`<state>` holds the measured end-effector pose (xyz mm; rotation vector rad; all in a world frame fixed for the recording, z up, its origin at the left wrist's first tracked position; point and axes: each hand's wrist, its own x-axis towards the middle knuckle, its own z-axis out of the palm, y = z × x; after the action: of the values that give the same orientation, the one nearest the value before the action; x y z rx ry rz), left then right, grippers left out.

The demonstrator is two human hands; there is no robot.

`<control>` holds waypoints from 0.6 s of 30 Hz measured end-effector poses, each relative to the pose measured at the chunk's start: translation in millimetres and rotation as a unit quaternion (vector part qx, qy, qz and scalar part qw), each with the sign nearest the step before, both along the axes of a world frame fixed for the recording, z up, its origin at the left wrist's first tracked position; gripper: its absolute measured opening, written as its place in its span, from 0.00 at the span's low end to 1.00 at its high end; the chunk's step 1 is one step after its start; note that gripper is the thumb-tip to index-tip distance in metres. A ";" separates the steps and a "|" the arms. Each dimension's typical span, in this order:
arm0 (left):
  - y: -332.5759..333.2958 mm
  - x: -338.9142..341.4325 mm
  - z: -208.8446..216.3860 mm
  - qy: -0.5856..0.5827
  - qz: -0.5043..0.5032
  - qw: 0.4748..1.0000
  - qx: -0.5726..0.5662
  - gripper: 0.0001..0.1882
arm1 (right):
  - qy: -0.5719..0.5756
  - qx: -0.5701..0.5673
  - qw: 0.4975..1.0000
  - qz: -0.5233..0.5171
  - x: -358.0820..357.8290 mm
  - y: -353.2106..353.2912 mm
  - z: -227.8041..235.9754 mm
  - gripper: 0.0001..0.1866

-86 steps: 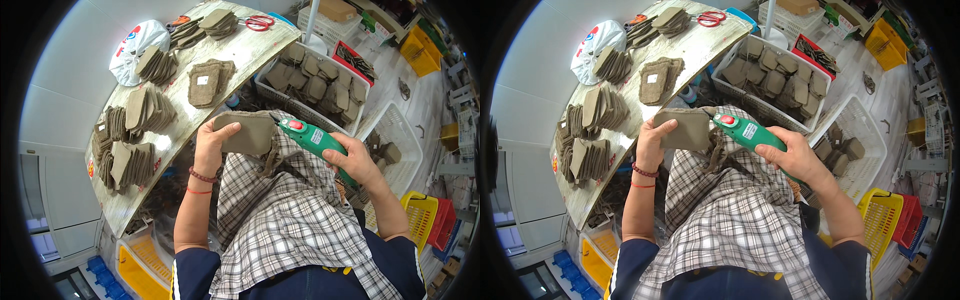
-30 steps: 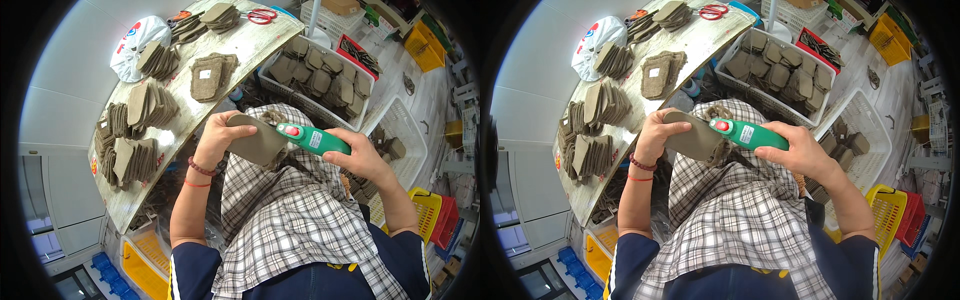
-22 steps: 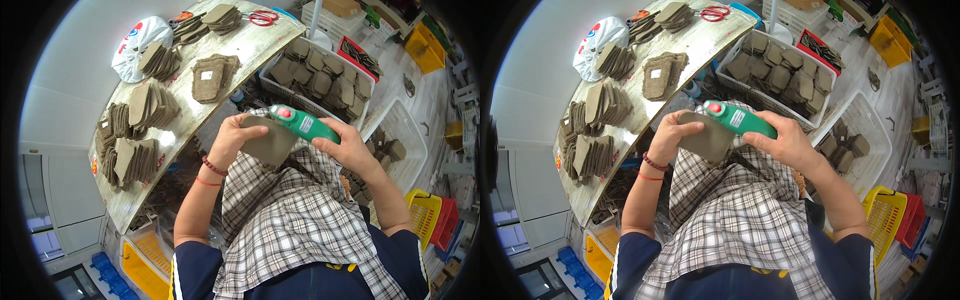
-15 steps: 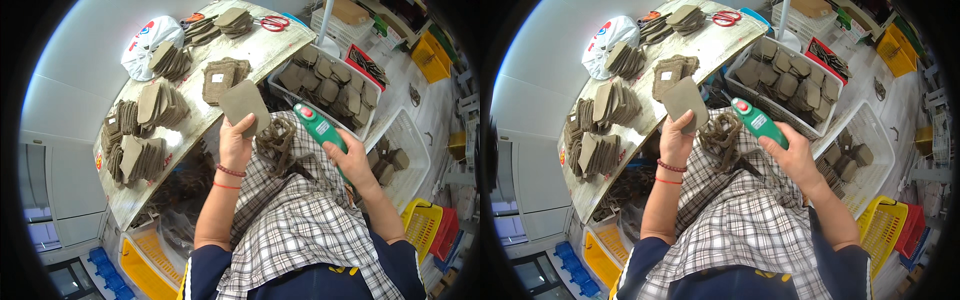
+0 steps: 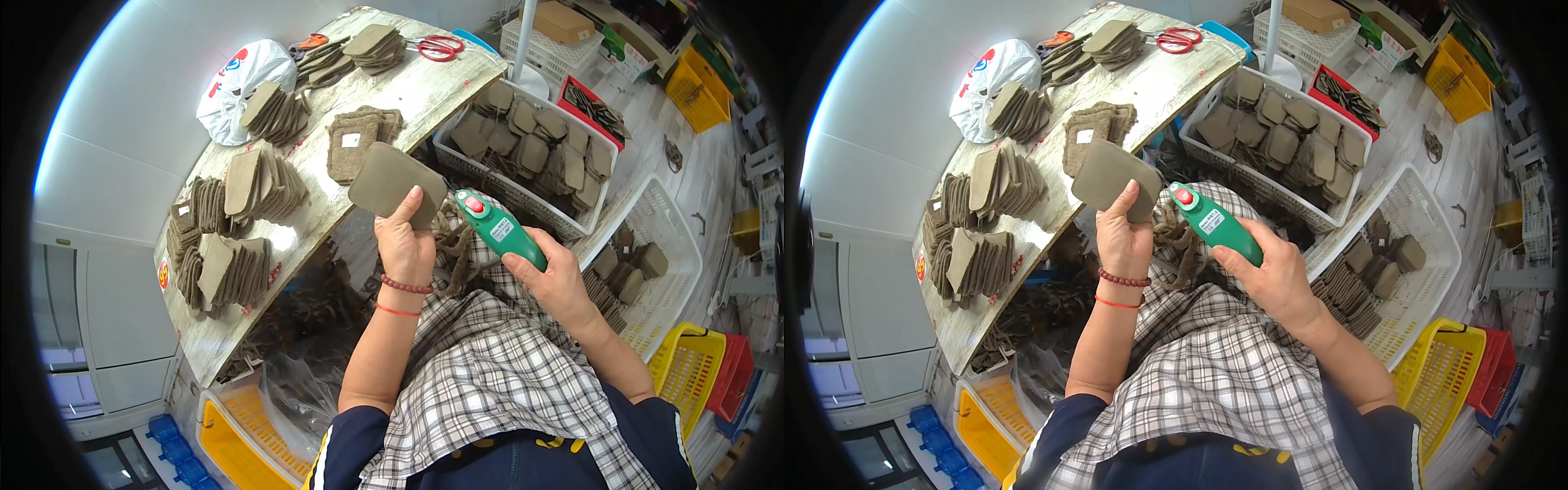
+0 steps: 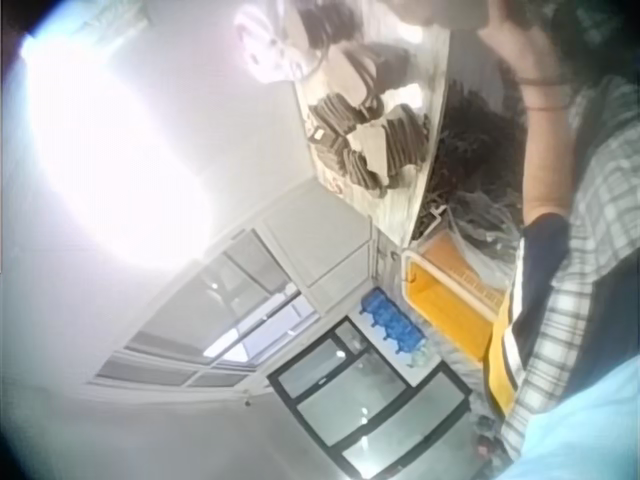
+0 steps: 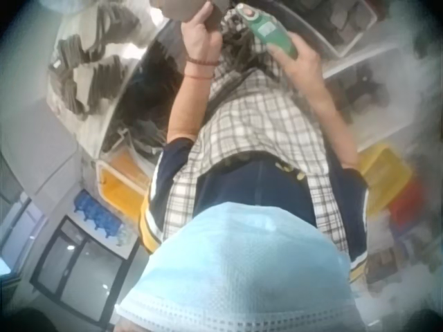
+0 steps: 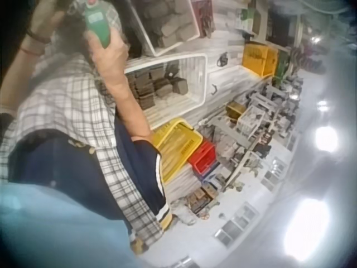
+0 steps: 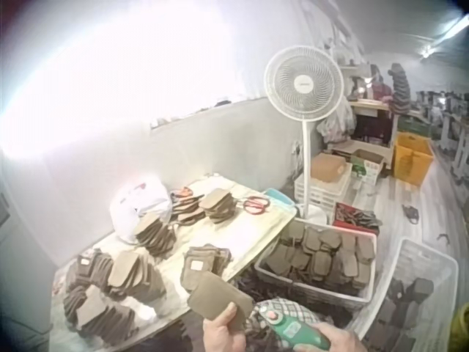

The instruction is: The person repeatedly picks up rectangular corduroy pads from a table, uses a green handheld rotary trimmer to trim the edges, and places the finished pads into a white basket. The process is repeated for multiple pads.

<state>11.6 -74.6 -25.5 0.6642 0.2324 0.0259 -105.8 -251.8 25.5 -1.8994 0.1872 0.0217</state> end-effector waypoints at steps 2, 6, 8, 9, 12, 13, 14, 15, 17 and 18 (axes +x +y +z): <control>-2.1 -2.8 0.1 0.001 -0.013 1.000 0.001 0.20 | 0.006 0.001 1.000 0.006 2.0 -0.2 2.9 0.23; -5.5 -10.4 2.3 -0.005 -0.057 0.998 0.013 0.19 | -0.016 0.017 1.000 0.006 7.5 -0.9 2.1 0.23; -6.4 -14.5 3.0 -0.010 -0.071 0.997 0.015 0.19 | -0.030 0.036 0.999 0.001 12.0 -1.1 -0.4 0.24; -4.0 -14.8 2.2 -0.017 -0.077 0.997 0.018 0.19 | -0.032 0.042 0.999 -0.003 14.0 -1.3 -1.0 0.23; 19.4 -11.1 6.7 -0.061 -0.111 0.991 0.047 0.21 | -0.017 0.049 0.999 -0.018 15.6 -7.6 -0.2 0.22; 36.2 -5.9 14.7 -0.070 -0.111 0.986 0.100 0.20 | -0.002 0.049 0.999 -0.022 13.8 -11.7 1.6 0.21; 54.6 -0.2 24.7 -0.077 -0.111 0.979 0.154 0.19 | 0.013 0.049 0.998 -0.026 11.2 -16.1 1.8 0.20; 76.8 9.5 35.8 -0.110 -0.056 0.968 0.219 0.18 | 0.011 0.063 0.997 -0.041 7.3 -19.1 -0.4 0.19; 135.1 30.9 65.1 -0.152 0.034 0.926 0.343 0.14 | 0.004 0.073 0.996 -0.053 0.3 -26.0 -7.8 0.19; 168.9 39.6 84.1 -0.161 0.066 0.900 0.400 0.12 | 0.000 0.080 0.995 -0.054 -0.7 -25.5 -10.4 0.19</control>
<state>51.2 94.3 58.6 1.4496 -0.0704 0.3763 -106.5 -277.2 15.1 -1.7271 0.2803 -0.0355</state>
